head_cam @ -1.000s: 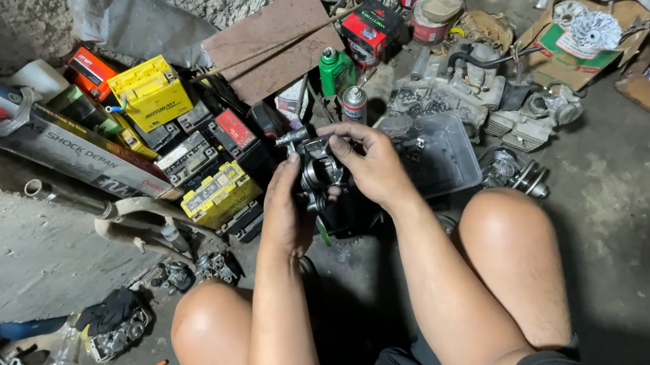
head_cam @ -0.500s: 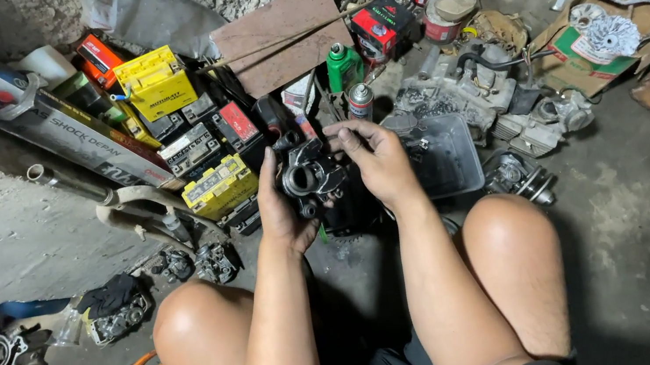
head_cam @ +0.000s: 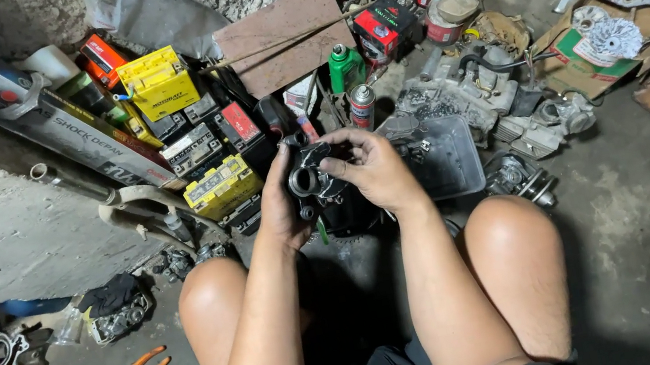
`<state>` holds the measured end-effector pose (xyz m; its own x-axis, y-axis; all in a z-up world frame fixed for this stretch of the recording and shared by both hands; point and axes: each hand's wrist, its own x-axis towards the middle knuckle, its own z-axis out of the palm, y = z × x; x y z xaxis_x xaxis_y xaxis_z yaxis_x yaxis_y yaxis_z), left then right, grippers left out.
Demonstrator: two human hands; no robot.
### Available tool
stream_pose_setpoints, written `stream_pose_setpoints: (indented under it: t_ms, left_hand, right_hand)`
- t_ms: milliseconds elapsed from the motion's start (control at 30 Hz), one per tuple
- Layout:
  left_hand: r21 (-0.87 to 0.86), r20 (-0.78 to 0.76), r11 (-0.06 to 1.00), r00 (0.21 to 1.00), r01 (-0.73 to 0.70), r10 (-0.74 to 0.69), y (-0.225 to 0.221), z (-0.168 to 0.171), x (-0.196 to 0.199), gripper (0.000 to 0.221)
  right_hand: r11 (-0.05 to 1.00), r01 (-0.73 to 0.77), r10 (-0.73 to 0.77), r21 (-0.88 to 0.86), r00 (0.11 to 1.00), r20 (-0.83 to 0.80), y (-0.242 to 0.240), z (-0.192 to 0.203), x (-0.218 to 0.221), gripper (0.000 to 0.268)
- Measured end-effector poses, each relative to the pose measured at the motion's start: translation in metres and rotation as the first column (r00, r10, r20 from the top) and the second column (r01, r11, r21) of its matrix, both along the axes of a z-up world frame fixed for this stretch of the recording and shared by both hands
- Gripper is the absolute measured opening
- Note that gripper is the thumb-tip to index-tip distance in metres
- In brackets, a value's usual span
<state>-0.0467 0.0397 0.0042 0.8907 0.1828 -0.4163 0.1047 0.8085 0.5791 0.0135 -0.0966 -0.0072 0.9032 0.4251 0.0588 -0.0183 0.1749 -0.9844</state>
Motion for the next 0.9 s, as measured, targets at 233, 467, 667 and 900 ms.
stream_pose_setpoints:
  t_ms: [233, 467, 667, 900]
  left_hand:
    - [-0.018, -0.071, 1.0, 0.997, 0.017, -0.019, -0.005, 0.0, 0.01, 0.05]
    - [-0.031, -0.091, 0.999, 0.996, 0.007, -0.01, -0.011, 0.003, 0.025, 0.052]
    - [0.028, -0.101, 0.999, 0.995, 0.021, -0.018, -0.013, 0.009, 0.033, 0.049]
    - [-0.026, -0.122, 1.0, 0.993, 0.0, -0.003, -0.026, 0.023, 0.037, 0.048]
  right_hand:
    - [0.992, 0.111, -0.104, -0.062, 0.989, 0.107, -0.008, -0.01, 0.007, 0.024]
    - [0.966, 0.244, -0.241, -0.088, 0.97, 0.036, -0.014, 0.01, 0.007, 0.019]
    - [0.941, 0.32, -0.319, -0.113, 0.947, 0.02, -0.017, 0.001, 0.009, 0.016]
    - [0.925, 0.372, -0.376, -0.081, 0.926, -0.033, -0.022, 0.001, 0.006, 0.017]
